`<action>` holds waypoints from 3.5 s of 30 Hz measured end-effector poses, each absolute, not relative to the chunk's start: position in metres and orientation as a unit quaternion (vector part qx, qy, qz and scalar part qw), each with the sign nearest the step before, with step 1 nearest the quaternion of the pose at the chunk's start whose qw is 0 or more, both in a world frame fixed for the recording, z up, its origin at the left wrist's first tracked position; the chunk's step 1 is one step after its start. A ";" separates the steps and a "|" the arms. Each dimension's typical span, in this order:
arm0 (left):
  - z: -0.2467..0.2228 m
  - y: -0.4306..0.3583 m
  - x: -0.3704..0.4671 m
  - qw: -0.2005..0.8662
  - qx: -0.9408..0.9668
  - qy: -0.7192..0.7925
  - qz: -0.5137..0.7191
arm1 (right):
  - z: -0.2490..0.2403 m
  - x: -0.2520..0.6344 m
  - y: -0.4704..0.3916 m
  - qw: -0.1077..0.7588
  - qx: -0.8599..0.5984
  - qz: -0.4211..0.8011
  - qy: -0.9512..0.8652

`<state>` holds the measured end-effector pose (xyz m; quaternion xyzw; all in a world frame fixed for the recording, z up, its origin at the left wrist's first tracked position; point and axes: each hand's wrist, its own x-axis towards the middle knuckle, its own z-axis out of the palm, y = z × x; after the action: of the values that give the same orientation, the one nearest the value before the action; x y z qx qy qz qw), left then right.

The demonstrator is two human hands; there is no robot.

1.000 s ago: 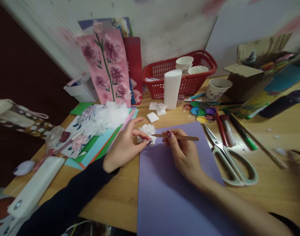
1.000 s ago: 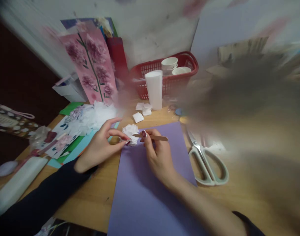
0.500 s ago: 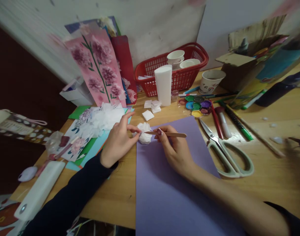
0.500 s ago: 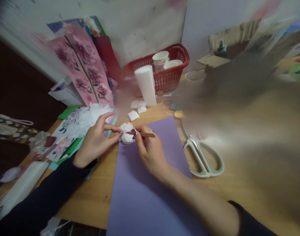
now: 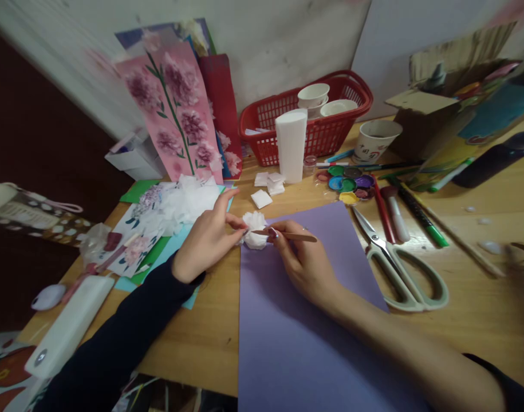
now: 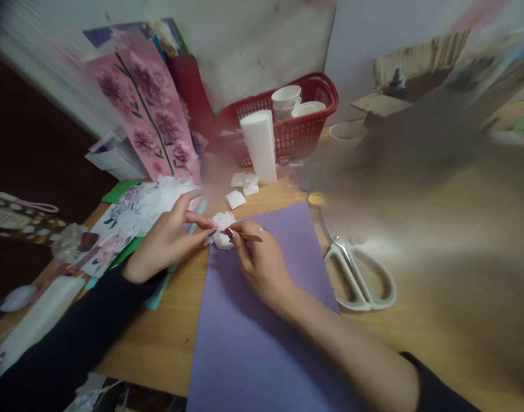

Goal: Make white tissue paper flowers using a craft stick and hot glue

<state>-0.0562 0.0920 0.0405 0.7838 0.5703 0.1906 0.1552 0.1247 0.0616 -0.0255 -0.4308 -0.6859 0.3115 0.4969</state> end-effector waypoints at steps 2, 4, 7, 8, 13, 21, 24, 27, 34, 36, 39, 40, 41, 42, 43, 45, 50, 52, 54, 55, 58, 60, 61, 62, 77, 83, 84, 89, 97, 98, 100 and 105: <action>0.041 0.093 -0.056 0.163 0.782 0.572 0.186 | -0.026 0.124 0.062 0.495 -0.433 0.306 -0.688; 0.042 0.093 -0.056 0.168 0.780 0.573 0.185 | -0.026 0.125 0.063 0.493 -0.434 0.307 -0.688; 0.043 0.092 -0.056 0.177 0.774 0.577 0.189 | -0.025 0.125 0.063 0.489 -0.438 0.316 -0.686; 0.043 0.092 -0.056 0.181 0.773 0.578 0.190 | -0.025 0.125 0.063 0.486 -0.439 0.320 -0.684; 0.043 0.092 -0.058 0.204 0.770 0.572 0.198 | -0.024 0.124 0.062 0.480 -0.445 0.333 -0.679; 0.037 0.092 -0.061 0.207 0.785 0.540 0.221 | -0.025 0.123 0.064 0.472 -0.451 0.333 -0.680; 0.036 0.092 -0.061 0.210 0.787 0.535 0.224 | -0.025 0.123 0.063 0.469 -0.452 0.335 -0.681; 0.036 0.092 -0.061 0.205 0.789 0.534 0.223 | -0.024 0.124 0.062 0.479 -0.448 0.333 -0.678; 0.037 0.093 -0.065 0.163 0.788 0.540 0.245 | -0.022 0.126 0.059 0.555 -0.456 0.318 -0.619; 0.041 0.092 -0.067 0.133 0.781 0.542 0.280 | -0.023 0.127 0.059 0.570 -0.459 0.327 -0.597; 0.045 0.090 -0.070 0.099 0.771 0.533 0.335 | -0.024 0.127 0.060 0.576 -0.463 0.340 -0.582; 0.045 0.089 -0.070 0.090 0.772 0.527 0.343 | -0.024 0.127 0.060 0.574 -0.462 0.342 -0.583; 0.044 0.088 -0.071 0.082 0.778 0.520 0.343 | -0.024 0.126 0.060 0.572 -0.461 0.342 -0.586; 0.042 0.086 -0.070 0.075 0.787 0.512 0.335 | -0.024 0.126 0.060 0.569 -0.460 0.339 -0.592; 0.039 0.085 -0.070 0.071 0.798 0.506 0.321 | -0.024 0.126 0.060 0.565 -0.460 0.335 -0.598; 0.033 0.083 -0.067 0.067 0.818 0.495 0.287 | -0.025 0.126 0.060 0.556 -0.464 0.326 -0.607; 0.021 0.086 -0.062 0.057 0.830 0.497 0.246 | -0.027 0.126 0.060 0.555 -0.476 0.325 -0.600; 0.020 0.088 -0.062 0.072 0.826 0.499 0.253 | -0.026 0.126 0.059 0.566 -0.476 0.322 -0.591; 0.020 0.090 -0.063 0.092 0.820 0.502 0.259 | -0.025 0.126 0.059 0.570 -0.471 0.320 -0.592; 0.020 0.091 -0.064 0.100 0.817 0.504 0.260 | -0.024 0.126 0.058 0.566 -0.467 0.320 -0.599; 0.021 0.093 -0.066 0.112 0.817 0.506 0.253 | -0.021 0.126 0.058 0.542 -0.455 0.321 -0.629; 0.020 0.093 -0.066 0.117 0.821 0.501 0.248 | -0.021 0.125 0.059 0.526 -0.455 0.319 -0.644; 0.020 0.093 -0.067 0.119 0.823 0.498 0.246 | -0.022 0.125 0.060 0.519 -0.456 0.318 -0.650; 0.020 0.094 -0.067 0.121 0.823 0.497 0.245 | -0.023 0.124 0.061 0.513 -0.457 0.316 -0.654; 0.017 0.094 -0.069 0.131 0.820 0.505 0.234 | -0.026 0.123 0.063 0.462 -0.465 0.310 -0.689; 0.017 0.093 -0.069 0.135 0.819 0.507 0.233 | -0.023 0.122 0.063 0.460 -0.467 0.296 -0.695; 0.017 0.093 -0.069 0.137 0.819 0.506 0.233 | -0.023 0.122 0.064 0.460 -0.467 0.293 -0.696; 0.016 0.093 -0.070 0.139 0.821 0.500 0.238 | -0.024 0.121 0.062 0.482 -0.461 0.285 -0.688; 0.022 0.091 -0.071 0.133 0.806 0.524 0.241 | -0.021 0.124 0.057 0.576 -0.487 0.274 -0.596; 0.024 0.090 -0.071 0.129 0.800 0.532 0.246 | -0.021 0.124 0.058 0.580 -0.494 0.274 -0.587; 0.028 0.089 -0.072 0.120 0.781 0.554 0.264 | -0.022 0.125 0.060 0.592 -0.507 0.274 -0.563; 0.030 0.082 -0.079 0.142 0.736 0.609 0.258 | -0.022 0.125 0.064 0.615 -0.525 0.288 -0.514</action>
<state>-0.0790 0.0822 0.0300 0.7359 0.6095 0.2584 0.1424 0.1252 0.0644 -0.0222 -0.5249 -0.5138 0.2875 0.6147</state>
